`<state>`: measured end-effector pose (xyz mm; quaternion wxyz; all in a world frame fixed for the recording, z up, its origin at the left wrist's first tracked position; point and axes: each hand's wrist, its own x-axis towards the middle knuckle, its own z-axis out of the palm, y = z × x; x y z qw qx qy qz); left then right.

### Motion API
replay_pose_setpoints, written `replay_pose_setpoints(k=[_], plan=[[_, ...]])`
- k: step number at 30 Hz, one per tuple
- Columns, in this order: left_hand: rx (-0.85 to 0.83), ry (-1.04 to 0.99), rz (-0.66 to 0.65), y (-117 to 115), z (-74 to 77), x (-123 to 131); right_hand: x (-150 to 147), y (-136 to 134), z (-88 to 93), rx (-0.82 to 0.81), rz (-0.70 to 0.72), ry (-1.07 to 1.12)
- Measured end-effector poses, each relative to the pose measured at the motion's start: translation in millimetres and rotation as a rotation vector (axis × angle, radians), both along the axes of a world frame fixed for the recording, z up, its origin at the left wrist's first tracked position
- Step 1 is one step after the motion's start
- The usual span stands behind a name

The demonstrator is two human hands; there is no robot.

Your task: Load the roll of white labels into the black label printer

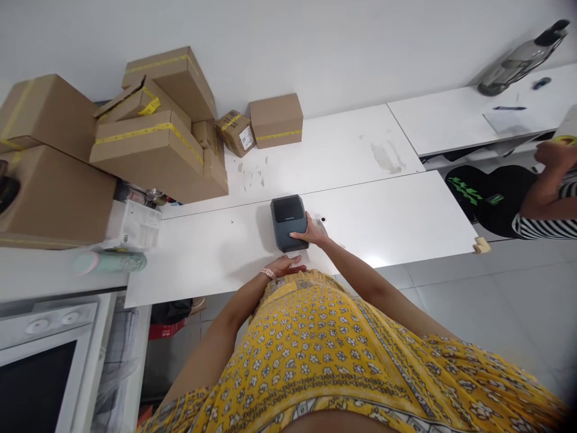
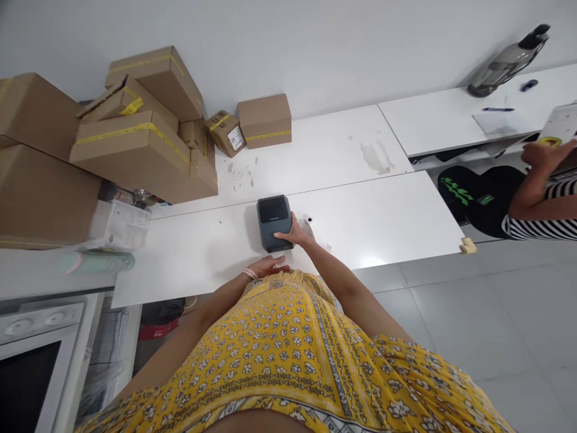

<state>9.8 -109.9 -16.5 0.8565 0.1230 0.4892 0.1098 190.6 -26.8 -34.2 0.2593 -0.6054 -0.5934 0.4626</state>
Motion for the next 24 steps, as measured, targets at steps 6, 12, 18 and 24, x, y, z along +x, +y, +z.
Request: replay_pose_setpoints(k=[6,12,18,24], plan=[[0.165,0.186,-0.107,7.0,-0.8,-1.1,-5.2,6.1,6.6,-0.072,-0.047,0.095],[0.37,0.394,-0.484,17.8,0.2,-47.9,-10.3,11.5,22.7,-0.327,-0.1,0.086],[0.462,0.735,-0.121,53.2,7.0,-77.8,-10.8,10.0,32.0,-0.304,-0.121,0.002],[0.417,0.473,0.246,74.1,21.2,-27.2,-6.2,-19.6,28.6,-0.143,-0.086,0.083]])
